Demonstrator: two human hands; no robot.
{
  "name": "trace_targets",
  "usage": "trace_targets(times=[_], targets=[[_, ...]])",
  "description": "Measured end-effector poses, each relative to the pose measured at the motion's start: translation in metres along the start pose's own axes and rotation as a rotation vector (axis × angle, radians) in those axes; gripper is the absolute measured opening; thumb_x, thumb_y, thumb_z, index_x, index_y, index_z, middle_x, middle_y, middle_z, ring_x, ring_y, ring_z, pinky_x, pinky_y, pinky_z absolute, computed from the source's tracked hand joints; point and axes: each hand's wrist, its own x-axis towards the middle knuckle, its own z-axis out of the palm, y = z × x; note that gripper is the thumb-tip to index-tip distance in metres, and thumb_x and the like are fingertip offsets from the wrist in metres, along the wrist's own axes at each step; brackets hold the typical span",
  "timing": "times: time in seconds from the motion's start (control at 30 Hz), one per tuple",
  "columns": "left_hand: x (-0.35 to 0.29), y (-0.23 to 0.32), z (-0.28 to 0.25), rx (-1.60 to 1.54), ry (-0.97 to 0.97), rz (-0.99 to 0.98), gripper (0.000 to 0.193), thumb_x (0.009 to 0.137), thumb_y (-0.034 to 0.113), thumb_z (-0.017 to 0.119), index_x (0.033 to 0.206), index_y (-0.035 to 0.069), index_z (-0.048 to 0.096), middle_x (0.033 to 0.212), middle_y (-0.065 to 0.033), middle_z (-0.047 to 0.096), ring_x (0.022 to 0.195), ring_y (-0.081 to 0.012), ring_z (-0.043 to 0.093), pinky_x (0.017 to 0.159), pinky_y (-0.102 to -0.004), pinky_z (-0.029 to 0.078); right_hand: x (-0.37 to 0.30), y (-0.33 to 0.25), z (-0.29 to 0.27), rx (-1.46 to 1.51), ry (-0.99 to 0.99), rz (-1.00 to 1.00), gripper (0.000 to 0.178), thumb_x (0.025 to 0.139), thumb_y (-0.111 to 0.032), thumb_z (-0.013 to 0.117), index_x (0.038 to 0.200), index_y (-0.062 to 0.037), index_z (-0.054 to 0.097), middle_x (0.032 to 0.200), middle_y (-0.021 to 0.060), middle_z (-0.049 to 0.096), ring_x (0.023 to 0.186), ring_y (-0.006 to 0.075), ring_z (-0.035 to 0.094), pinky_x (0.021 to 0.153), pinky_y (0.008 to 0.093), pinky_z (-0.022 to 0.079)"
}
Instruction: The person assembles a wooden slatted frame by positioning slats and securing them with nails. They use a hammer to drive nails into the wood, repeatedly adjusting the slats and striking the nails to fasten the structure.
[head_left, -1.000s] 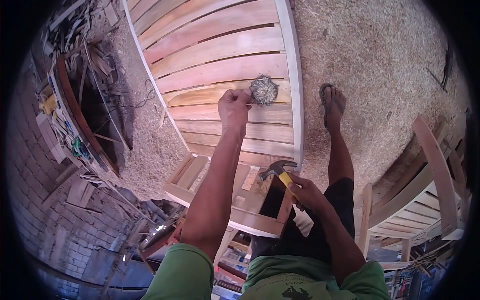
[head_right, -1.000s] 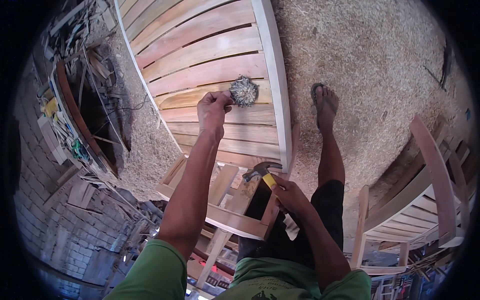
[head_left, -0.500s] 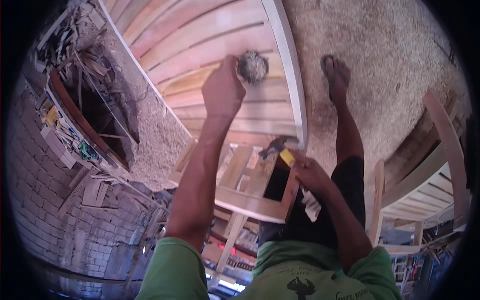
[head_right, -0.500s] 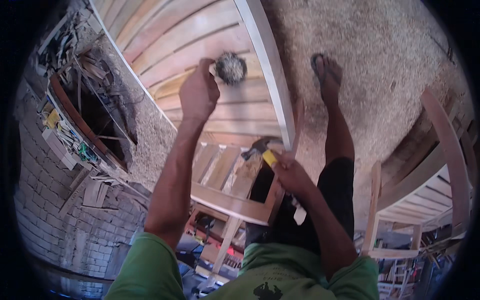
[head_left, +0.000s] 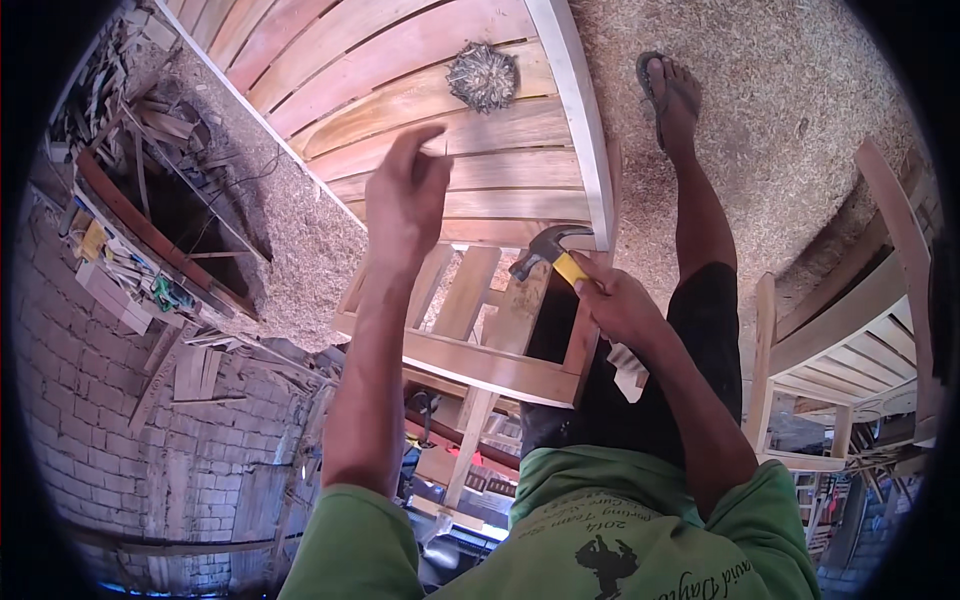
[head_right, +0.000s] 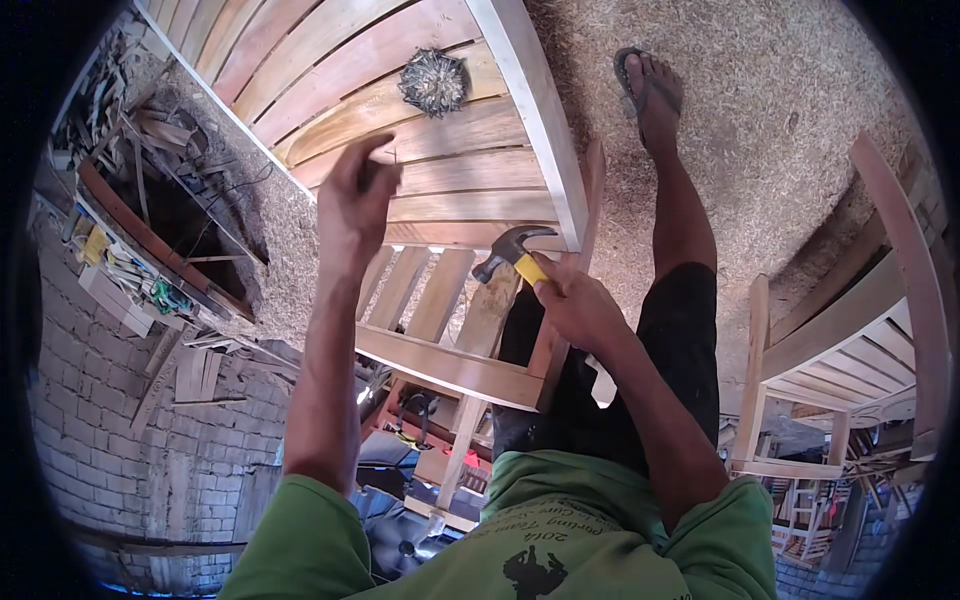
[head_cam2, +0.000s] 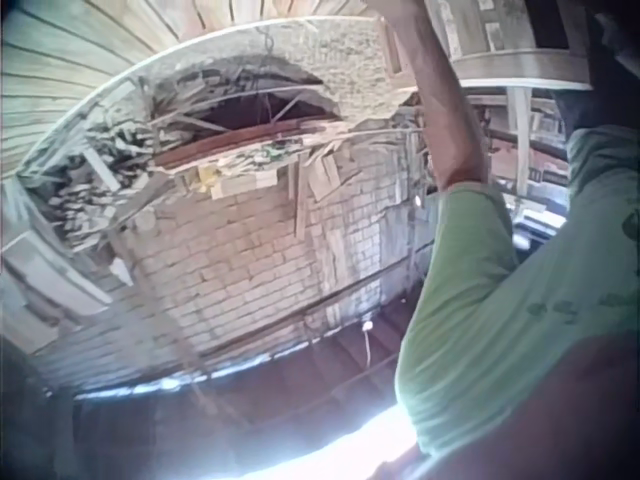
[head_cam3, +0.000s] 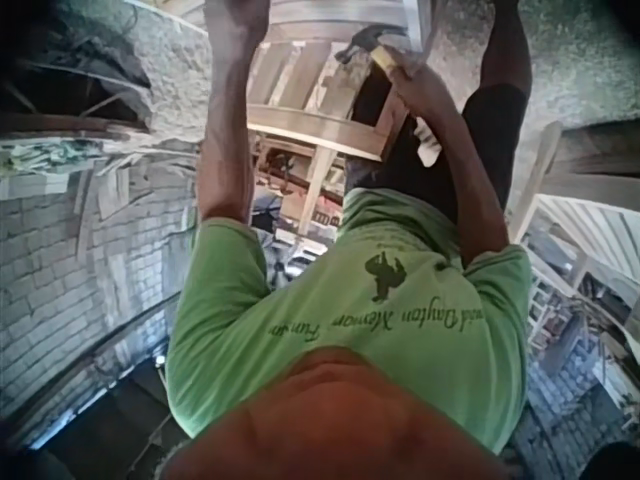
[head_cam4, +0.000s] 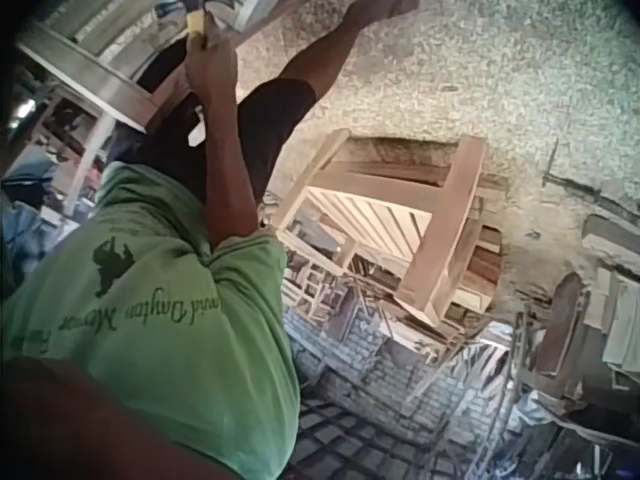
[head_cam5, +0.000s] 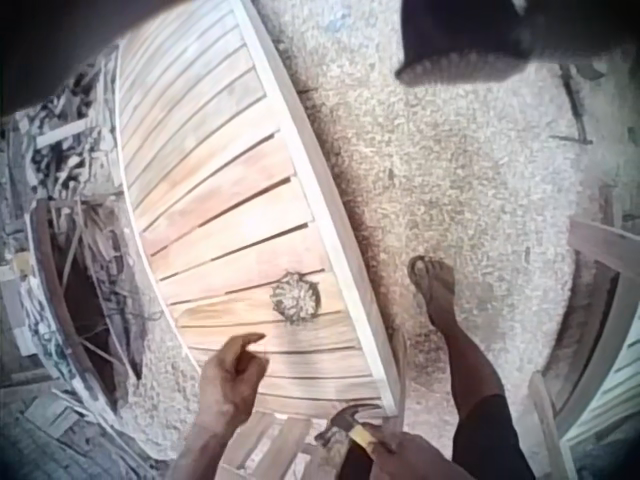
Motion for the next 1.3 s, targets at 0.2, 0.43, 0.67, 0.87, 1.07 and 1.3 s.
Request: trace_targets(times=[0.2, 0.43, 0.67, 0.87, 1.07, 1.3], targets=[[-0.132, -0.11, -0.01, -0.453, -0.318, -0.7, 0.023, 0.101, 0.013, 0.075, 0.113, -0.006, 0.075, 0.092, -0.0145, 0.08, 0.079, -0.0176, 0.076, 0.07, -0.0307, 0.062, -0.005, -0.01, -0.006, -0.06, -0.011, -0.013, 0.054, 0.108, -0.033, 0.053, 0.159, -0.0165, 0.057, 0.108, 0.0284, 0.076, 0.099, 0.0424, 0.076, 0.094, 0.0512, 0.057], [-0.17, -0.149, 0.009, -0.343, -0.644, -1.052, 0.018, 0.1, 0.014, 0.078, 0.107, -0.002, 0.077, 0.077, -0.0086, 0.075, 0.059, -0.0139, 0.068, 0.052, -0.0279, 0.052, 0.014, -0.007, 0.023, 0.006, -0.164, -0.029, 0.053, 0.111, -0.026, 0.055, 0.164, -0.0173, 0.052, 0.081, 0.0132, 0.068, 0.069, 0.0216, 0.07, 0.069, 0.0406, 0.057], [-0.18, -0.167, 0.017, -0.27, -0.715, -0.989, 0.017, 0.1, 0.018, 0.08, 0.102, 0.001, 0.08, 0.072, -0.0012, 0.068, 0.056, -0.009, 0.061, 0.05, -0.0259, 0.047, 0.035, -0.001, 0.05, -0.066, -0.248, -0.056, 0.051, 0.112, -0.024, 0.053, 0.162, -0.0172, 0.053, 0.073, 0.0092, 0.064, 0.062, 0.0206, 0.068, 0.061, 0.0409, 0.055], [-0.179, -0.16, 0.021, -0.233, -0.71, -0.978, 0.019, 0.099, 0.017, 0.079, 0.099, -0.002, 0.079, 0.07, -0.0041, 0.068, 0.055, -0.0115, 0.062, 0.05, -0.029, 0.047, 0.045, -0.005, 0.053, -0.137, -0.281, -0.075, 0.053, 0.107, -0.031, 0.053, 0.156, -0.0127, 0.058, 0.126, 0.0287, 0.073, 0.112, 0.0459, 0.073, 0.105, 0.0529, 0.055], [-0.189, -0.165, 0.028, -0.207, -0.678, -0.947, 0.023, 0.099, 0.019, 0.078, 0.095, -0.004, 0.077, 0.069, -0.0076, 0.07, 0.055, -0.0141, 0.065, 0.05, -0.0314, 0.049, 0.05, -0.012, 0.049, -0.144, -0.3, -0.033, 0.053, 0.107, -0.03, 0.053, 0.157, -0.0129, 0.059, 0.116, 0.0274, 0.075, 0.103, 0.0441, 0.075, 0.099, 0.0514, 0.058], [-0.181, -0.152, 0.03, -0.088, -0.712, -0.892, 0.02, 0.098, 0.016, 0.077, 0.096, -0.004, 0.075, 0.071, -0.009, 0.071, 0.057, -0.0157, 0.067, 0.051, -0.0323, 0.052, 0.058, -0.01, 0.044, 0.151, -0.321, 0.103, 0.051, 0.11, -0.03, 0.054, 0.159, -0.0171, 0.057, 0.063, 0.0059, 0.063, 0.049, 0.0187, 0.064, 0.05, 0.0368, 0.056]])
